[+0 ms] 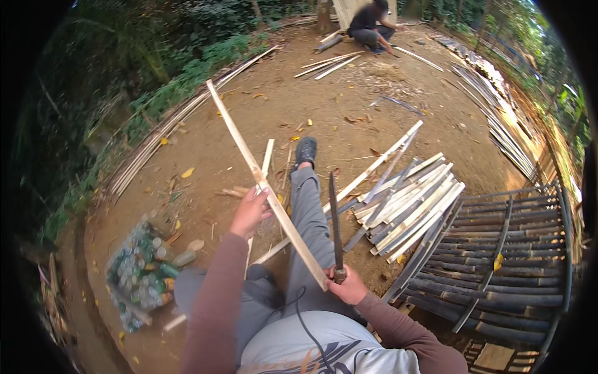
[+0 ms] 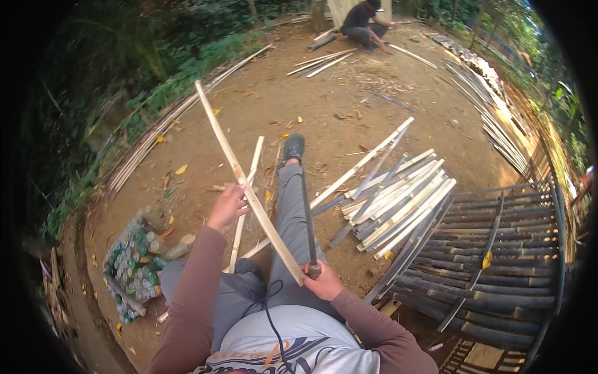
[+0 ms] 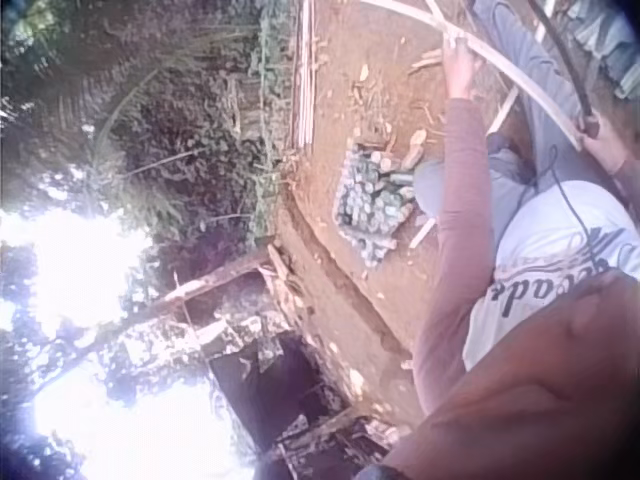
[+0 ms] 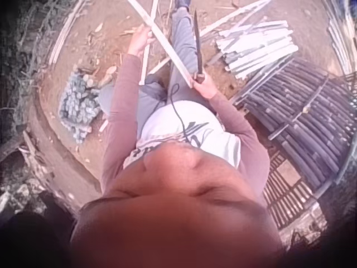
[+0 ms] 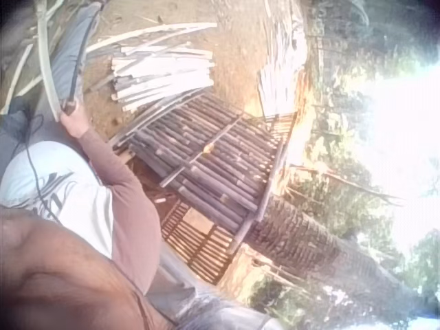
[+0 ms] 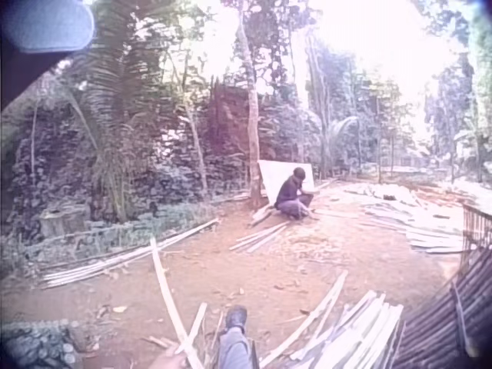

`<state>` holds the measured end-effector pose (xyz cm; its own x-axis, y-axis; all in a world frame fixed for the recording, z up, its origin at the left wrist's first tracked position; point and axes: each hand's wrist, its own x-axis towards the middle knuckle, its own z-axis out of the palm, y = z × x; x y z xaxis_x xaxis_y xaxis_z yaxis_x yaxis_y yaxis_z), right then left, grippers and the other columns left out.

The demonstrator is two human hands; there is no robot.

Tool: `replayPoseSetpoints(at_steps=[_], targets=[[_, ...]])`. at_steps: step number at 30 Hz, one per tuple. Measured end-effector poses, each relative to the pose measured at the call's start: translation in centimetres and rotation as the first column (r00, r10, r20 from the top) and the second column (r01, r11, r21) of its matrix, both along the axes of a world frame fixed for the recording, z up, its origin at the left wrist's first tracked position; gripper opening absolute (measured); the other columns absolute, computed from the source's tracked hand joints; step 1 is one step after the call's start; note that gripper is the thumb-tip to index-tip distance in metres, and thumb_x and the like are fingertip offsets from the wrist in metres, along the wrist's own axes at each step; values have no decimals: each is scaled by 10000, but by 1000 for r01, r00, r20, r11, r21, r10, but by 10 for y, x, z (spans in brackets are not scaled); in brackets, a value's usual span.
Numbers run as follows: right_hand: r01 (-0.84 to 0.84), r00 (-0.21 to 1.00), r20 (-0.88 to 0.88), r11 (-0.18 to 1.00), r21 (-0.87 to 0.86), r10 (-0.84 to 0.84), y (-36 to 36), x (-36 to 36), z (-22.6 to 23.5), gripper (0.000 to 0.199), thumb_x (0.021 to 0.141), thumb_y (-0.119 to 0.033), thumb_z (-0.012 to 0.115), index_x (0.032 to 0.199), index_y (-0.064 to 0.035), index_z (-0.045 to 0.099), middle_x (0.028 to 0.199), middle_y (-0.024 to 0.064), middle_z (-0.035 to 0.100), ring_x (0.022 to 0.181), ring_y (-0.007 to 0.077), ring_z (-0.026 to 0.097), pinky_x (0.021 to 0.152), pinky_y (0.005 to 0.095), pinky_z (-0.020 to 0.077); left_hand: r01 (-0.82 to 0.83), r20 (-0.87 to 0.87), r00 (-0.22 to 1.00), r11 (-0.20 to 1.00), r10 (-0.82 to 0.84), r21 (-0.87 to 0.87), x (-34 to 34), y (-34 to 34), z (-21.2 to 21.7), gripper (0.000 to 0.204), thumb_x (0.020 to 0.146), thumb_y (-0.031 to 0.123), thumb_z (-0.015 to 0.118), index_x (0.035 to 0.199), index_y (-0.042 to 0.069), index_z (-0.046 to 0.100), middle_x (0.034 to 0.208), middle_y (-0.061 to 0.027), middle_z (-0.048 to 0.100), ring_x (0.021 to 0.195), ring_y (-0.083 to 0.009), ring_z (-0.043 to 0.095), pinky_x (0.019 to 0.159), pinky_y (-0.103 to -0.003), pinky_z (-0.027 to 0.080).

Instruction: The person uses a large blade to shave and thin out long bamboo strips, repeatedly drawing the blade along the surface of the wood while holding it in their hands.

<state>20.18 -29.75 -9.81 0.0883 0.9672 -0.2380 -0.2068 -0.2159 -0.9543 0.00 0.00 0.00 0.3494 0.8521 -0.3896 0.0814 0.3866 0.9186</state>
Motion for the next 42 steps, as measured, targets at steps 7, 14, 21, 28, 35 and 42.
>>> replayPoseSetpoints(at_steps=[7,14,21,28,35,42], targets=[[-73,973,222,996,43,62,1,9,6,177,912,20,715,968,-39,558,1137,139,762,1030,162,695,897,335,560,-263,228,943,963,244,58,-54,-25,-2,265,1095,162,613,1323,30,595,1130,-62,722,914,-138,696,765,-297,634],[-123,943,313,992,30,108,19,24,8,153,919,11,708,930,-38,564,1096,131,771,967,149,690,872,332,558,-364,279,911,910,304,197,-62,-63,23,256,1062,88,658,1290,8,572,1109,-53,705,944,-84,694,713,-269,642],[-139,889,449,987,76,90,45,24,21,159,931,-28,732,942,-28,573,1179,124,804,927,143,710,854,321,562,-420,386,881,824,272,380,-64,-75,46,231,1061,61,639,1267,3,554,1106,-51,688,897,-75,667,713,-249,598],[-103,941,335,982,156,46,56,16,13,178,970,-54,733,979,-18,558,1214,175,797,927,184,743,833,348,585,-473,402,868,732,291,490,-75,-71,70,258,1070,55,610,1317,12,552,1079,-42,674,929,-80,644,795,-268,558],[-65,989,-138,990,-125,47,74,5,47,294,1098,-330,628,990,-67,550,778,46,618,564,132,564,535,319,483,-465,562,791,835,242,294,-97,-47,92,319,1121,200,509,1434,140,517,997,-58,649,918,-173,660,829,-349,573],[141,989,22,969,205,-149,121,-31,72,488,1144,-517,489,998,-58,571,704,29,520,593,124,494,565,325,450,-418,495,833,868,248,269,-96,-33,119,333,1158,292,458,1450,137,499,893,-18,560,786,-128,557,696,-301,504]])
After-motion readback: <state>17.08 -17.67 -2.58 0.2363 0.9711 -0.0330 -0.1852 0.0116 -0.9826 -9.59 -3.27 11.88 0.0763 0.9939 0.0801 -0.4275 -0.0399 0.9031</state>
